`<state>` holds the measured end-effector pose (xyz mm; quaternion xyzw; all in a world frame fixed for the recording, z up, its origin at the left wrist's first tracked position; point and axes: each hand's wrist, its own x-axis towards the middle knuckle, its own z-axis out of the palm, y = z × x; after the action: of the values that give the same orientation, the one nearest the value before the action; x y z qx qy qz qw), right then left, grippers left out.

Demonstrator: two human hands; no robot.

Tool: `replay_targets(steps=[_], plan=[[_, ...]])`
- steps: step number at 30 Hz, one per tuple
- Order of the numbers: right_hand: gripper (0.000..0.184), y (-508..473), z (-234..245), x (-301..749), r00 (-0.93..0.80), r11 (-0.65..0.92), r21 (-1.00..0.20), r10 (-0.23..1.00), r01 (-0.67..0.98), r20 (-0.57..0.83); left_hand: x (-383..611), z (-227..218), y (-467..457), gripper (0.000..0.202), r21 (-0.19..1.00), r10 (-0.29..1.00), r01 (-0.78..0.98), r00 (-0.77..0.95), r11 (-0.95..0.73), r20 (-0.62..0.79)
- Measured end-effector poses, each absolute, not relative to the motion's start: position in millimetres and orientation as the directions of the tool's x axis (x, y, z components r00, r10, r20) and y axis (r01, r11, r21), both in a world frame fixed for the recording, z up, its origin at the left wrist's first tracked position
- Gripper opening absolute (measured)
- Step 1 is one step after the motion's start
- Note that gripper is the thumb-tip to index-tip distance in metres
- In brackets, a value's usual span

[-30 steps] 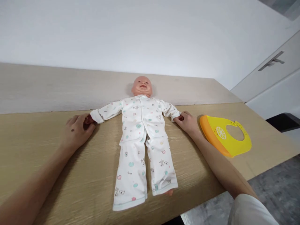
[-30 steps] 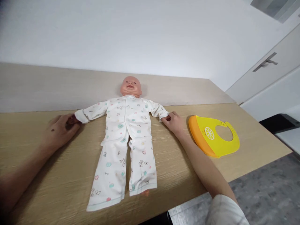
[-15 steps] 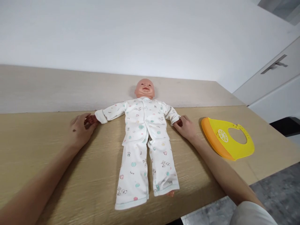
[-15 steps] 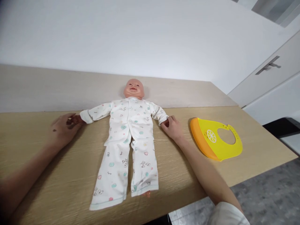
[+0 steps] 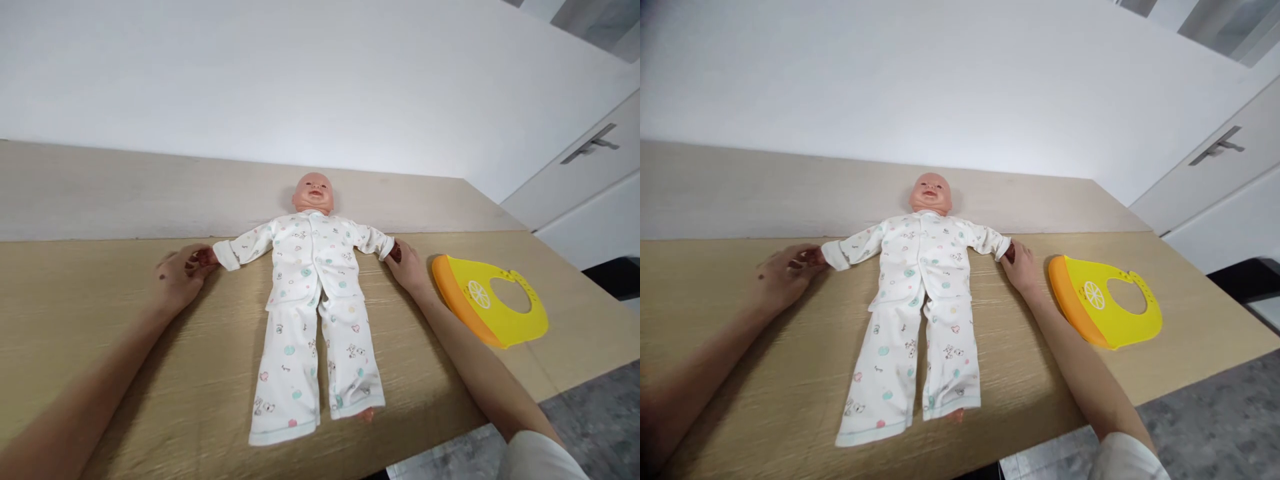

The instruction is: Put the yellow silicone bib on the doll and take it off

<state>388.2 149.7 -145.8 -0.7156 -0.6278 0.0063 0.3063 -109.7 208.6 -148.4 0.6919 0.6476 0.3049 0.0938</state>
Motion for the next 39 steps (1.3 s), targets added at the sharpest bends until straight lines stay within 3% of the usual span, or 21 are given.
replay_targets(steps=[10, 13, 20, 28, 39], plan=[[0.042, 130.7, -141.0, 381.0, 0.185, -0.006, -0.434, 0.909, 0.901, 0.372, -104.0, -144.5, 200.7, 0.048, 0.388, 0.922, 0.897, 0.052, -0.212, 0.384], [0.032, 126.2, -138.0, 375.0, 0.133, 0.021, -0.403, 0.927, 0.915, 0.35, -106.5, -145.9, 202.9, 0.047, 0.379, 0.922, 0.903, 0.047, -0.204, 0.385], [0.032, 119.3, -132.1, 357.4, -0.039, 0.151, -0.287, 0.932, 0.946, 0.361, -120.0, -164.6, 217.1, 0.043, 0.532, 0.942, 0.823, 0.009, -0.198, 0.336], [0.035, 122.2, -119.7, 383.2, -0.151, 0.224, -0.361, 0.964, 0.905, 0.219, -108.7, -150.8, 205.9, 0.045, 0.612, 0.958, 0.766, 0.02, -0.199, 0.286], [0.04, 148.8, -131.1, 419.5, -0.013, 0.105, -0.291, 0.953, 0.951, 0.302, -109.7, -153.0, 201.1, 0.043, 0.422, 0.919, 0.853, 0.15, -0.307, 0.366]])
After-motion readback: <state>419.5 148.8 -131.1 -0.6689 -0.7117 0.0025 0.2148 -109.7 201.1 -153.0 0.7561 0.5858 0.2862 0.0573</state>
